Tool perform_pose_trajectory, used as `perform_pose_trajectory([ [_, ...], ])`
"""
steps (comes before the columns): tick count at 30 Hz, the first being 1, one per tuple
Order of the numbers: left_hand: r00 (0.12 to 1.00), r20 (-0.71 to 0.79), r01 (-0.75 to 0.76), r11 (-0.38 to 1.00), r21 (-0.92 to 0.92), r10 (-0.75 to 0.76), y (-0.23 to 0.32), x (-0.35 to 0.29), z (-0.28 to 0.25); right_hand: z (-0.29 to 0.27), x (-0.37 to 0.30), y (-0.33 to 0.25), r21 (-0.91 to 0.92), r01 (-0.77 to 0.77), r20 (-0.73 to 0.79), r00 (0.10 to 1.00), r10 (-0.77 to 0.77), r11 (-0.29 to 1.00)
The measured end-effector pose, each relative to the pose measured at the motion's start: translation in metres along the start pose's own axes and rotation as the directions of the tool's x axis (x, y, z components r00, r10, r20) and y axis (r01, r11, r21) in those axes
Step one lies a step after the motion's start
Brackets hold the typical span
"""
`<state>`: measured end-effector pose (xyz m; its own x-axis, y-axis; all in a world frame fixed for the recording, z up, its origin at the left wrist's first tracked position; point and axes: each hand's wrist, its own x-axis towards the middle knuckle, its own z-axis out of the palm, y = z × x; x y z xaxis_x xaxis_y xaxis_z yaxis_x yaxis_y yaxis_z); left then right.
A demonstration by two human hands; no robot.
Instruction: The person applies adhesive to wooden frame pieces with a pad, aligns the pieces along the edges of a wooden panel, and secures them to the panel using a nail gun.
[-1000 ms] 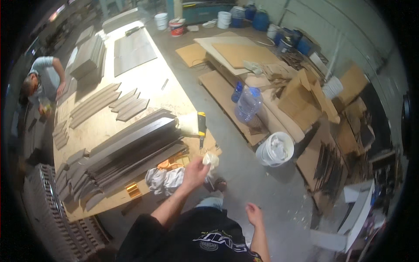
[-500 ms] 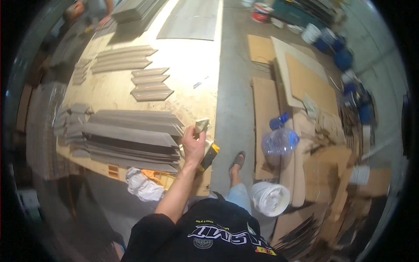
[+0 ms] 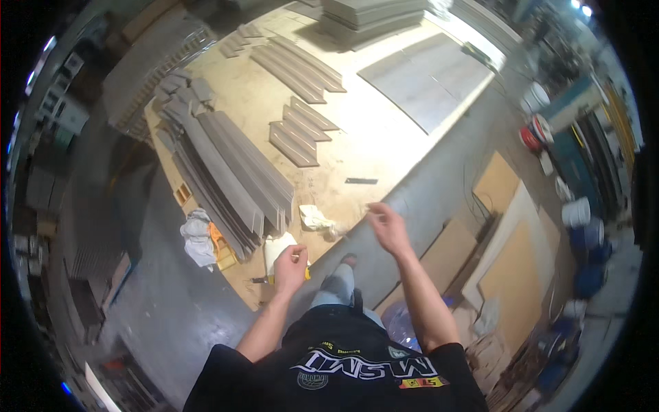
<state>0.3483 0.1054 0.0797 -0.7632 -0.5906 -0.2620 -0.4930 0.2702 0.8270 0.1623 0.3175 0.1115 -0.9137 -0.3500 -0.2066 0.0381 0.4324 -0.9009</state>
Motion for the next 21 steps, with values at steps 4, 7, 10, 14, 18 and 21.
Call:
perform_pose_trajectory([
  [4, 0.976, -0.018, 0.200, 0.931, -0.305, -0.215, 0.002, 0.009, 0.034, 0.065, 0.048, -0.036, -0.439, 0.070, 0.278, 0.959, 0.061, 0.896],
  [7, 0.941, -0.065, 0.253, 0.817, -0.518, -0.333, -0.014, 0.034, 0.066, 0.096, 0.049, -0.012, -0.563, 0.254, 0.426, 0.905, 0.013, 0.787],
  [10, 0.843, -0.056, 0.329, 0.594, -0.734, -0.535, -0.004, 0.031, 0.089, 0.085, 0.058, 0.006, -0.420, 0.454, 0.605, 0.786, -0.131, 0.786],
  [14, 0.728, 0.043, 0.268, 0.226, -0.937, -0.684, 0.036, 0.014, 0.097, 0.066, 0.081, 0.017, -0.169, 0.604, 0.740, 0.600, -0.304, 0.779],
  [18, 0.748, -0.116, 0.065, 0.247, -0.967, -0.653, 0.023, -0.001, 0.109, 0.084, 0.081, -0.006, -0.042, 0.646, 0.808, 0.470, -0.354, 0.763],
  [21, 0.638, -0.401, -0.177, 0.382, -0.907, -0.657, 0.006, -0.004, 0.110, 0.118, 0.086, 0.000, 0.064, 0.642, 0.820, 0.403, -0.407, 0.764],
])
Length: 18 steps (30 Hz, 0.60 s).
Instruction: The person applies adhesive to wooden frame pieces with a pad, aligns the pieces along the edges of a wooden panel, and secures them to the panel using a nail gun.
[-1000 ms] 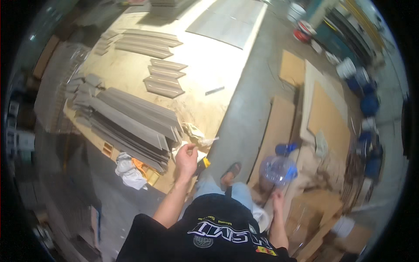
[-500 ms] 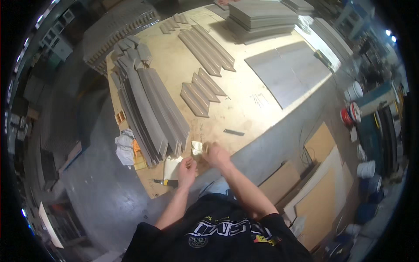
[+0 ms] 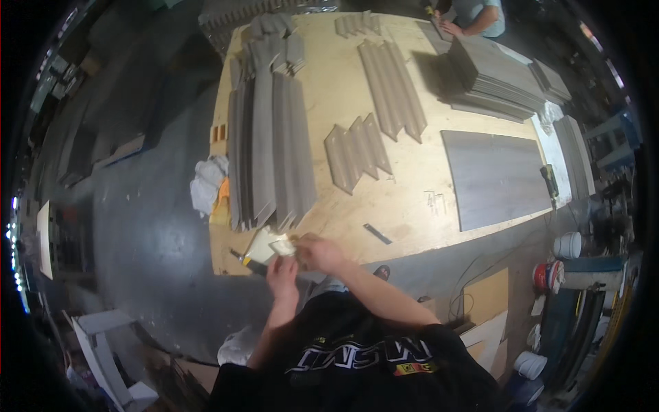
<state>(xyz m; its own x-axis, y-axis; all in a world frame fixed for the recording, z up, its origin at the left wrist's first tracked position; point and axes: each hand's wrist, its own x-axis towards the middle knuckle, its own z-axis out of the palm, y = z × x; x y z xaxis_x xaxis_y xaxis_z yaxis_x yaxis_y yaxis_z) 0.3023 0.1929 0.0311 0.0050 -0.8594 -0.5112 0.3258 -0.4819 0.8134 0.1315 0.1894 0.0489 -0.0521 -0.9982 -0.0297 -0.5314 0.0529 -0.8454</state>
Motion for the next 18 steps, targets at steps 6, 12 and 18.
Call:
perform_pose_trajectory([
  [6, 0.980, -0.165, 0.111, 0.994, -0.025, -0.113, 0.027, -0.049, 0.014, -0.054, -0.028, -0.011, -0.035, 0.044, 0.080, 0.996, -0.041, 0.998],
  [12, 0.998, 0.058, -0.009, 0.958, 0.287, -0.008, -0.015, -0.073, 0.076, -0.155, -0.142, 0.068, 0.150, -0.267, -0.001, 0.963, 0.270, 0.952],
  [18, 0.954, 0.297, -0.185, 0.863, 0.471, 0.042, -0.048, -0.086, 0.187, -0.219, -0.247, 0.128, 0.206, -0.433, -0.167, 0.868, 0.468, 0.878],
])
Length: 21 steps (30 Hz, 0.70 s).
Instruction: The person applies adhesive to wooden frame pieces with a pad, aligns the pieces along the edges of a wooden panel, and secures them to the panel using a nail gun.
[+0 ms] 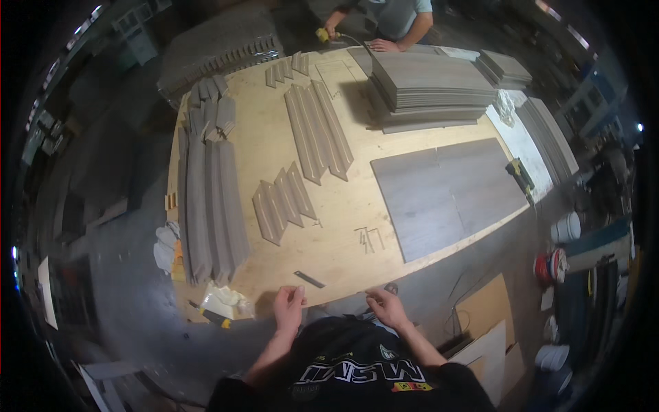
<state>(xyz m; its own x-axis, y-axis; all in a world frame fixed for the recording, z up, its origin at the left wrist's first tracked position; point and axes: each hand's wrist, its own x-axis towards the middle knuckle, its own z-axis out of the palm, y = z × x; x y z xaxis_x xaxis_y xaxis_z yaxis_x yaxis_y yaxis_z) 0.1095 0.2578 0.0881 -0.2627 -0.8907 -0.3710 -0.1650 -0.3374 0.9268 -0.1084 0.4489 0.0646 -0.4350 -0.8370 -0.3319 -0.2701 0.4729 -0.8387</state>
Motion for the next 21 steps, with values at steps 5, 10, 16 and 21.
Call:
perform_pose_trajectory([
  [5, 0.981, 0.146, 0.121, 0.990, 0.067, -0.130, 0.019, -0.005, 0.111, -0.076, -0.021, 0.034, 0.133, -0.121, -0.076, 0.988, 0.132, 0.984],
  [10, 0.963, 0.231, -0.171, 0.978, 0.123, 0.140, 0.016, -0.005, 0.215, -0.164, -0.013, 0.087, 0.115, -0.016, -0.139, 0.990, 0.032, 0.993],
  [16, 0.671, 0.500, -0.741, 0.480, 0.470, 0.547, 0.118, 0.065, 0.353, -0.278, 0.001, 0.085, 0.189, -0.011, -0.299, 0.952, 0.068, 0.982],
  [21, 0.426, 0.644, -0.846, 0.027, 0.533, 0.636, 0.194, 0.199, 0.489, -0.316, 0.009, 0.101, 0.249, -0.037, -0.409, 0.902, 0.139, 0.968],
])
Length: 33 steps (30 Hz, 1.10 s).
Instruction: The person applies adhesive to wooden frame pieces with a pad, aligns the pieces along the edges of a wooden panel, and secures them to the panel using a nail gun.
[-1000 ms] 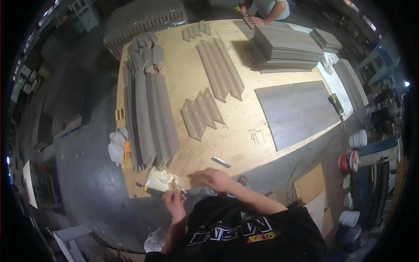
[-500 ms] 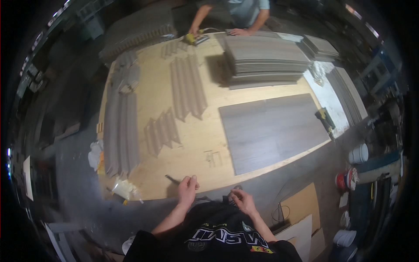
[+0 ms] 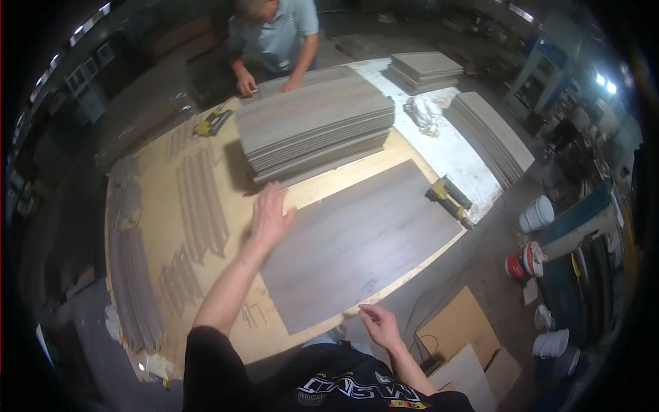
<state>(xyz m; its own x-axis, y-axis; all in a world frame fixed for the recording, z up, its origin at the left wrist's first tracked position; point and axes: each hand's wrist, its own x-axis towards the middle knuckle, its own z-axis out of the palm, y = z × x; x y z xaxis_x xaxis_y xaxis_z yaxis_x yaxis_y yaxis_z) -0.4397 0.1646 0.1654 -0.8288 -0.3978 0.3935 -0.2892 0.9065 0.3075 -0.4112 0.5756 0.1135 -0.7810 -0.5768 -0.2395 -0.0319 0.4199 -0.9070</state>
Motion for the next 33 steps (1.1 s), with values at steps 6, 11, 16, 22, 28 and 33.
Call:
perform_pose_trajectory([
  [6, 0.983, 0.053, 0.144, 0.923, 0.356, -0.174, -0.027, 0.177, 0.048, -0.037, 0.001, 0.000, -0.042, -0.156, -0.091, 0.984, 0.151, 0.987],
  [11, 0.992, -0.051, 0.130, 0.917, 0.378, -0.119, -0.037, 0.193, 0.075, -0.059, 0.033, 0.029, 0.023, -0.202, -0.166, 0.965, 0.203, 0.979],
  [16, 0.992, -0.130, 0.052, 0.899, 0.435, 0.006, -0.011, 0.171, 0.075, -0.084, 0.100, -0.011, 0.120, -0.156, -0.006, 0.987, 0.158, 0.980],
  [22, 0.979, -0.164, -0.042, 0.908, 0.417, 0.121, 0.077, 0.040, 0.018, -0.150, 0.176, -0.005, 0.375, 0.008, -0.067, 0.998, 0.019, 0.927],
  [28, 0.996, 0.066, 0.043, 0.965, 0.260, -0.062, 0.145, -0.089, -0.038, -0.300, 0.247, 0.014, 0.473, 0.316, -0.583, 0.812, 0.023, 0.822],
  [33, 0.977, 0.146, 0.110, 0.953, 0.284, -0.156, 0.182, -0.146, 0.031, -0.313, 0.285, 0.018, 0.335, 0.094, -0.401, 0.915, 0.051, 0.938],
])
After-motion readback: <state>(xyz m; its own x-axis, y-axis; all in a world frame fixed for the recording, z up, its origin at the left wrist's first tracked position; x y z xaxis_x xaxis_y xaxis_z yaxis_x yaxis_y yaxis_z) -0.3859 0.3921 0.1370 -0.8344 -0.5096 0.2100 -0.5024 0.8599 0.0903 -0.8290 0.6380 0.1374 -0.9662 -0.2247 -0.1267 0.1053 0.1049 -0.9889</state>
